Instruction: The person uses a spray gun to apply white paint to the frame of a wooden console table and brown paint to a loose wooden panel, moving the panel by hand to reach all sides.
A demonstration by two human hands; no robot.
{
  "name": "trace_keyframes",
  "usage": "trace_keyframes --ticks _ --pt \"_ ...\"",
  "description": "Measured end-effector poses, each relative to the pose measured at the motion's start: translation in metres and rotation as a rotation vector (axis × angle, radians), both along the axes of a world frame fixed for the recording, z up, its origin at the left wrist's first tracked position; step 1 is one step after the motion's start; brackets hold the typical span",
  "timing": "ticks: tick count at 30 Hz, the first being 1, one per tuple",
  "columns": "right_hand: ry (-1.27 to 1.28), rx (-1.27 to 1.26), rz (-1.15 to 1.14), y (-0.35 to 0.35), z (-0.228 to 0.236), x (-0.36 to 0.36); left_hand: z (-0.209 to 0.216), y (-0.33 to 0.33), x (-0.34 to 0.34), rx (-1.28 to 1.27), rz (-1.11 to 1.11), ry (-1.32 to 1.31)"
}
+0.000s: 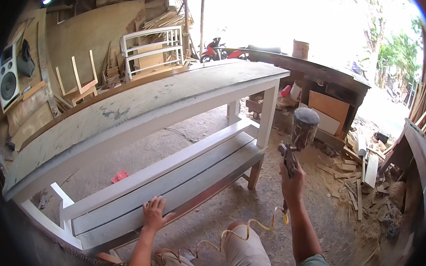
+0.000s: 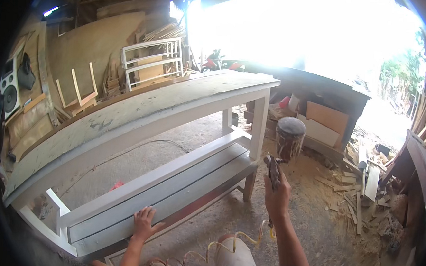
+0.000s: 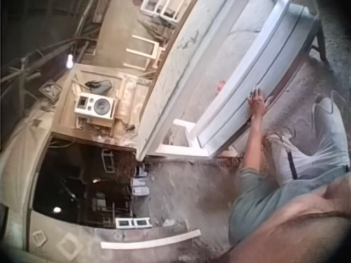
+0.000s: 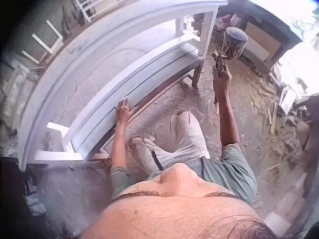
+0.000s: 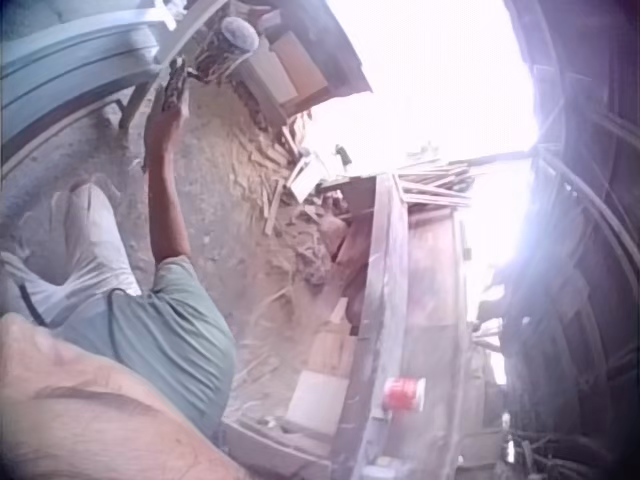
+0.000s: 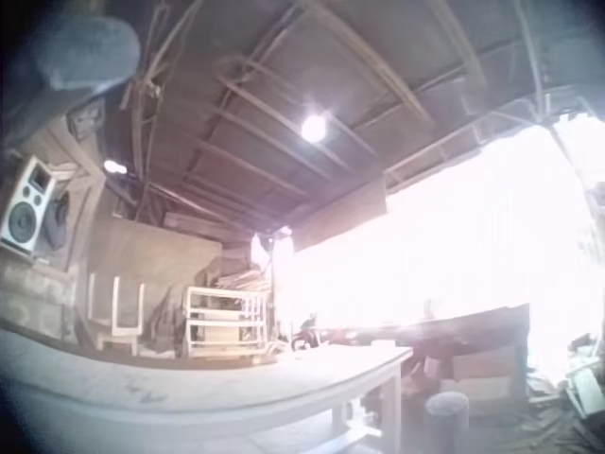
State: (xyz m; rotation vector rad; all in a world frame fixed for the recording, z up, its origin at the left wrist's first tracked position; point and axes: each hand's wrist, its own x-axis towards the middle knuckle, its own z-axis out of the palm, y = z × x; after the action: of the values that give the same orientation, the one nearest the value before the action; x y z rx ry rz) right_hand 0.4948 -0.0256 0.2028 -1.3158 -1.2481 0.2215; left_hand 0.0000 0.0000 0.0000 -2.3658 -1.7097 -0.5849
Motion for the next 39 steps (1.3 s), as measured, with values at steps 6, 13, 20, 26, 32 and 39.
trace_keyframes --ticks 6,13,20,26,32,39 --pt "-0.162 0.169 -0.181 0.053 -0.033 0.006 0.012 -0.010 0.005 0.090 -0.016 -0.020" --pt "-0.179 -0.075 -0.161 0.072 -0.104 0.017 0.007 -0.010 0.008 0.091 0.013 -0.060" --pt "-0.169 -0.159 -0.175 0.096 -0.159 0.021 0.009 -0.010 0.008 0.115 0.015 -0.072" --pt "-0.127 -0.081 -0.157 0.117 -0.140 0.025 0.010 -0.008 0.009 0.122 0.028 -0.061" --pt "-0.123 -0.015 -0.138 0.119 -0.083 0.024 0.007 -0.008 0.007 0.112 0.043 -0.049" --pt "-0.161 0.154 -0.169 0.115 -0.024 0.022 0.011 -0.011 0.008 0.111 0.028 -0.059"
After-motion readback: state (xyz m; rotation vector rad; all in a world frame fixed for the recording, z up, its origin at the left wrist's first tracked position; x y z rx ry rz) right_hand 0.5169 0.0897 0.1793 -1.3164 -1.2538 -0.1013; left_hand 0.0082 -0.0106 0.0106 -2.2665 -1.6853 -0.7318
